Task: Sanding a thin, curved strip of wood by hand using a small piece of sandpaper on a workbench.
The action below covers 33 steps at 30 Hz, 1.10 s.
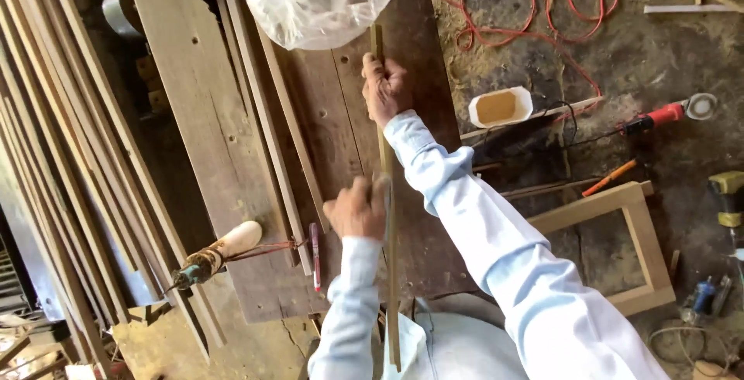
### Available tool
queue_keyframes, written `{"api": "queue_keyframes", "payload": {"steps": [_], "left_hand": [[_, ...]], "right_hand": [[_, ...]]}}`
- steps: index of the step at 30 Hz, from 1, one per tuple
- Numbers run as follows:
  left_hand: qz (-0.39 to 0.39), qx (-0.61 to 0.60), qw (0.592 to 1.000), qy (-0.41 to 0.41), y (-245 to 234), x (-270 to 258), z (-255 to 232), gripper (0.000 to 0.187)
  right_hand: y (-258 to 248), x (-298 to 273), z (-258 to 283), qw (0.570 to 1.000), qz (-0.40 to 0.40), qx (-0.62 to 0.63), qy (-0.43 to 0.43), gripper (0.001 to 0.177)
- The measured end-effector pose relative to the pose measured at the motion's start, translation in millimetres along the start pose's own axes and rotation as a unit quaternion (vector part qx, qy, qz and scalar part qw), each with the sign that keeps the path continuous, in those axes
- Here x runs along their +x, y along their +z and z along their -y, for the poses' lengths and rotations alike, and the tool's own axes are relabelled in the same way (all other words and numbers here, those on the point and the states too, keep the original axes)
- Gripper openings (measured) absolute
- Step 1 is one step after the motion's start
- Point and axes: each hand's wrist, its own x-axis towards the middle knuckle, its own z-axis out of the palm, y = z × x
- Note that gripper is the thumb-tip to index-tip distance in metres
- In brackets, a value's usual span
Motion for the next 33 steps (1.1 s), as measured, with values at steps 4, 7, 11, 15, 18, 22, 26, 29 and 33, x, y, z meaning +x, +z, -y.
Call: {"api": "queue_keyframes", "payload": {"steps": [4,7,11,15,18,22,26,29,33], "left_hand": [[-0.046,0.004,0.998,0.051,-9.6,-24.1,4.6,0.041],[-0.029,-0.025,0.999,0.027,-5.5,-27.2,1.1,0.040],[-0.075,-0.054,0.995,0.040,-6.3,25.1,-12.7,0.040],[-0.028,-0.064,0.997,0.019,-17.9,-20.9,-0.6,0.041],[-0.088,-0.044,0.994,0.037,6.6,25.9,-6.1,0.038],[-0.088,-0.094,0.991,0.033,-10.5,26.7,-13.1,0.036],[-0.053,-0.058,0.996,0.052,-7.2,9.8,-10.8,0.040],[-0.107,-0.061,0.991,0.050,-2.4,46.0,-32.8,0.040],[0.016,-0.006,1.000,-0.013,27.8,-6.8,7.6,0.033]], "right_hand": [[0.0,-4.1,10.0,1.000,0.003,0.019,0.012,0.037],[-2.5,11.3,-10.8,1.000,-0.017,-0.004,0.004,0.038],[0.5,1.3,4.4,1.000,-0.010,0.022,0.005,0.035],[-4.3,1.9,4.3,1.000,0.021,0.012,0.000,0.032],[-4.2,-3.5,11.9,1.000,0.014,0.018,-0.008,0.031],[-4.9,-21.8,31.3,0.999,0.028,0.029,0.006,0.028],[-6.2,-16.4,33.4,1.000,0.027,0.015,0.000,0.027],[-10.1,-19.8,33.2,0.999,0.047,0.005,-0.014,0.030],[-12.1,-24.6,37.8,0.999,0.048,0.000,-0.012,0.031]]}}
